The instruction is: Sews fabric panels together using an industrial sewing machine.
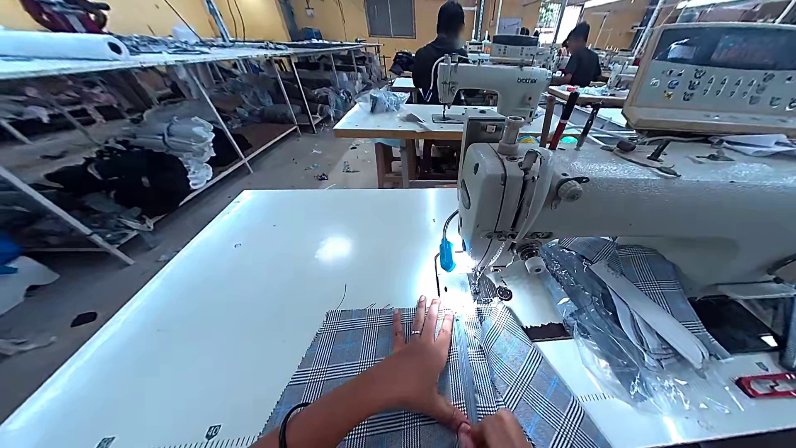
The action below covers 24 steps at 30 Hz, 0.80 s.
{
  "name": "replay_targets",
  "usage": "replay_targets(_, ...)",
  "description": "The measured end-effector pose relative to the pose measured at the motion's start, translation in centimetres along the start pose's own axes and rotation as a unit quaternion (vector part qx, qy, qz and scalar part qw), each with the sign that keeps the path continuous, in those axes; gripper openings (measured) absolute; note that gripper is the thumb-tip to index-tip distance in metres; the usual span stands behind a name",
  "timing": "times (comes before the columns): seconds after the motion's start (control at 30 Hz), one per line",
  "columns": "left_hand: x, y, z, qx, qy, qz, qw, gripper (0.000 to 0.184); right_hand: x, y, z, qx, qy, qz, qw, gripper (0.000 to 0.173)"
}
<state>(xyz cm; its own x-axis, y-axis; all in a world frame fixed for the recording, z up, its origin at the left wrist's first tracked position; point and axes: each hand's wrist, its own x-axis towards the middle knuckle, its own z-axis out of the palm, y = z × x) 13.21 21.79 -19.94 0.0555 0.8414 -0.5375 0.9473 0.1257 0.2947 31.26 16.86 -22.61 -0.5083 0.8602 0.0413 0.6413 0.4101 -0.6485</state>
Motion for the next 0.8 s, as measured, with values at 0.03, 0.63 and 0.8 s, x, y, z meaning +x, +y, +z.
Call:
replay_targets(0.03,0.0,-0.1,0.0,-0.002,0.001,0.002,1.000,0.139,0.2,0.4,0.0,0.012,0.049,-0.014,0.999,0.023)
replay_targets(0.63,-0.1,-0.4,0.3,-0.031,0.005,0.022,0.999,0.126,2.0,0.9,2.2,0.010,0.088,-0.072,0.994,0.035)
replay_targets(0.8,-0.1,-0.4,0.2,-0.034,-0.002,0.026,0.999,0.122,2.4,0.8,1.9,-0.027,0.073,-0.082,0.994,0.031)
